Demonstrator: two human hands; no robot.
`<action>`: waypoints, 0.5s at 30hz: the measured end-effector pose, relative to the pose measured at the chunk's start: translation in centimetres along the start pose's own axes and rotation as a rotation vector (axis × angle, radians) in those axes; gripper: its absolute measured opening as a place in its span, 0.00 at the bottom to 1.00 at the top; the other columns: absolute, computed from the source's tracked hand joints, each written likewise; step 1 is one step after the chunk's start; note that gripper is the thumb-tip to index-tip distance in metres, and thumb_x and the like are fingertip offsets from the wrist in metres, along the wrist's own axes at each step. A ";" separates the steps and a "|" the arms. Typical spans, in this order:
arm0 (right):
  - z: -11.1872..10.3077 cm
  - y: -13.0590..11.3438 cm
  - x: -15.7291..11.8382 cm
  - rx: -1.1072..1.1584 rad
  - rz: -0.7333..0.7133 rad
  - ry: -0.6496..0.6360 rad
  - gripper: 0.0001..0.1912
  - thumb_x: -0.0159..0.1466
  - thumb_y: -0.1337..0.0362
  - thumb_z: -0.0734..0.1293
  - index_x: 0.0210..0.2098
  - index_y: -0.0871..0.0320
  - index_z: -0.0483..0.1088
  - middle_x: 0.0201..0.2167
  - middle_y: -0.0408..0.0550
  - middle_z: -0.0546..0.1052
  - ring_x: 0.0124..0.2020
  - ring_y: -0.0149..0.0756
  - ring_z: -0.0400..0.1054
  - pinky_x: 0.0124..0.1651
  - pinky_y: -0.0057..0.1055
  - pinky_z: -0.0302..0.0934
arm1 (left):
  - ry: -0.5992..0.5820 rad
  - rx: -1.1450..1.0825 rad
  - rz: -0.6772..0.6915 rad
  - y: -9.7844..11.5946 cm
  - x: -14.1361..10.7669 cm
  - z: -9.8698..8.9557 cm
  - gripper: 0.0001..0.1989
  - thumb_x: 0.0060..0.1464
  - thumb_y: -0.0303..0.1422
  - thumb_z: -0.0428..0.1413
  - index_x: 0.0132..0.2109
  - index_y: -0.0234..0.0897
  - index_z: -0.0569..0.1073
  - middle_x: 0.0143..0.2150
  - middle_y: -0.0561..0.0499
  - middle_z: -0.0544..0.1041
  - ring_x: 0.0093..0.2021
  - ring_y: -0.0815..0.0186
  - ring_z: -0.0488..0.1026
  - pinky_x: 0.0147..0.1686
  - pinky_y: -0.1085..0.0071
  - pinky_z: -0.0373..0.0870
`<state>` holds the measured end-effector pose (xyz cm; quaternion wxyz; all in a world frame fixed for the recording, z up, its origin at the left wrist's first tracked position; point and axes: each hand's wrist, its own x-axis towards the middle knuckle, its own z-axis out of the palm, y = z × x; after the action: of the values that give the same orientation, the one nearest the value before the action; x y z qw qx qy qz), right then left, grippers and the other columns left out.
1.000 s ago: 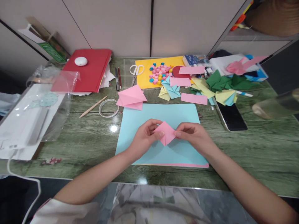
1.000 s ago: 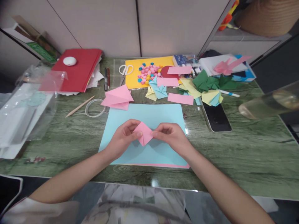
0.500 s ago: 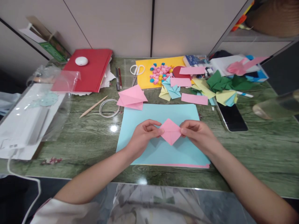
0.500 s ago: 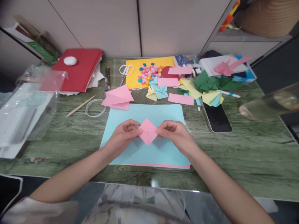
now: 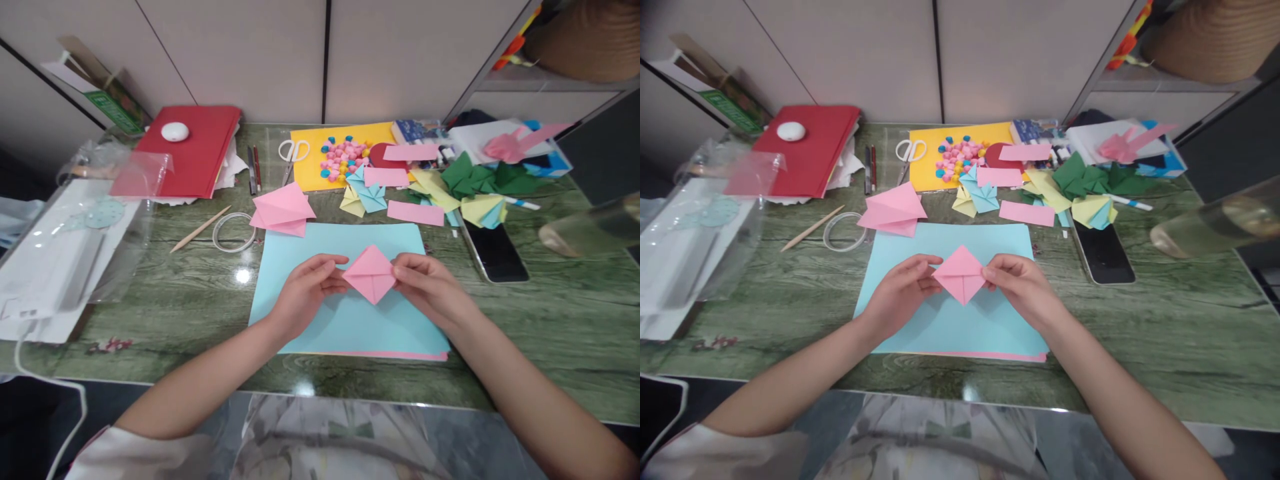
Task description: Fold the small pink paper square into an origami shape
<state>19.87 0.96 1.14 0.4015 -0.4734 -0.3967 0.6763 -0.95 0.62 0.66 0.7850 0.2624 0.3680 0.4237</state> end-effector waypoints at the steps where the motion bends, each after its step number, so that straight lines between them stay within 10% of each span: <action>1: 0.0 0.0 0.0 -0.001 -0.001 0.001 0.09 0.51 0.60 0.72 0.20 0.57 0.71 0.19 0.41 0.67 0.24 0.29 0.59 0.29 0.28 0.53 | 0.000 -0.003 -0.004 0.1 -0.1 0.1 0.09 0.51 0.33 0.55 0.39 0.36 0.75 0.32 0.50 0.77 0.34 0.68 0.73 0.39 0.71 0.66; 15: 1.0 0.2 -0.5 -0.408 -0.102 -0.014 0.10 0.53 0.60 0.70 0.22 0.58 0.69 0.21 0.42 0.70 0.25 0.31 0.62 0.30 0.28 0.55 | -0.132 0.125 -0.058 -0.3 -0.5 0.4 0.16 0.45 0.33 0.61 0.43 0.36 0.73 0.37 0.49 0.74 0.36 0.68 0.69 0.36 0.73 0.63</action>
<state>18.95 0.30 1.36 0.3282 -0.5194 -0.5516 0.5642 -0.64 -0.04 0.87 0.8015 0.3273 0.3486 0.3591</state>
